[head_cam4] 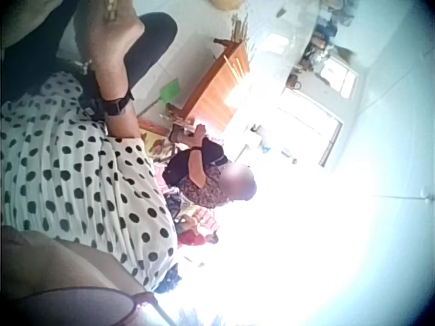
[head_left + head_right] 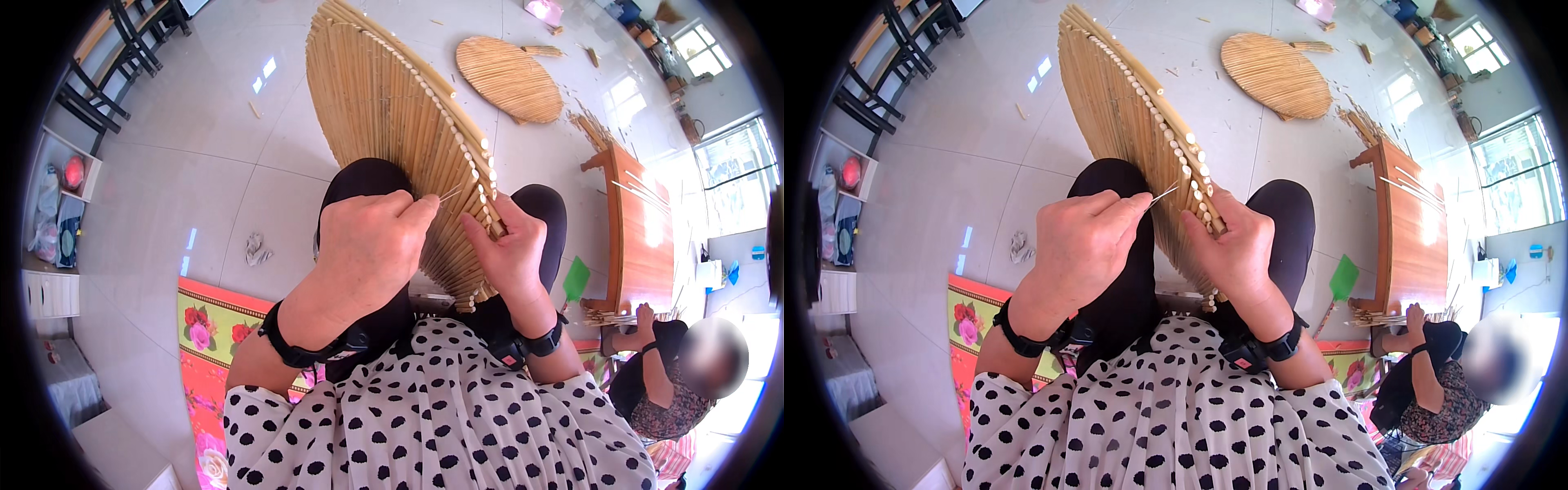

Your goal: The person sits on the floor and weaves a large, round bamboo basket. They use a needle and thread to stitch the bamboo strips together, occasionally using a hammer to secure the stitches. The person rotates the basket to work on different sections.

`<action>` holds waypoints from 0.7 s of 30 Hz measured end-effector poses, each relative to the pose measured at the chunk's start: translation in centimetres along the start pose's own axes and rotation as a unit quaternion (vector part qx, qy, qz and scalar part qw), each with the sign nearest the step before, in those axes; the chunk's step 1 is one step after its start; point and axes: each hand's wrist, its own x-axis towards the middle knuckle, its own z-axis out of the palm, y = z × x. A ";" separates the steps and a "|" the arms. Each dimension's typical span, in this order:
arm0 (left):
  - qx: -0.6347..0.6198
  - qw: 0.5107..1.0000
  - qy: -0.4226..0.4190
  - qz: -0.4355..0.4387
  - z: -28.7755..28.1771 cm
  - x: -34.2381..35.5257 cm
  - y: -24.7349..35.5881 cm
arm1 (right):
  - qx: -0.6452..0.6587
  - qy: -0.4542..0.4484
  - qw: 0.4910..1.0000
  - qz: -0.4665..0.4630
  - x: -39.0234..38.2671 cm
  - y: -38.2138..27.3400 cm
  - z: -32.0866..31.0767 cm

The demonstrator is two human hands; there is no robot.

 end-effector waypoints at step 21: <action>0.024 1.000 -0.007 0.009 -0.3 0.2 0.3 | -0.003 0.006 1.000 -0.007 -0.2 0.3 0.3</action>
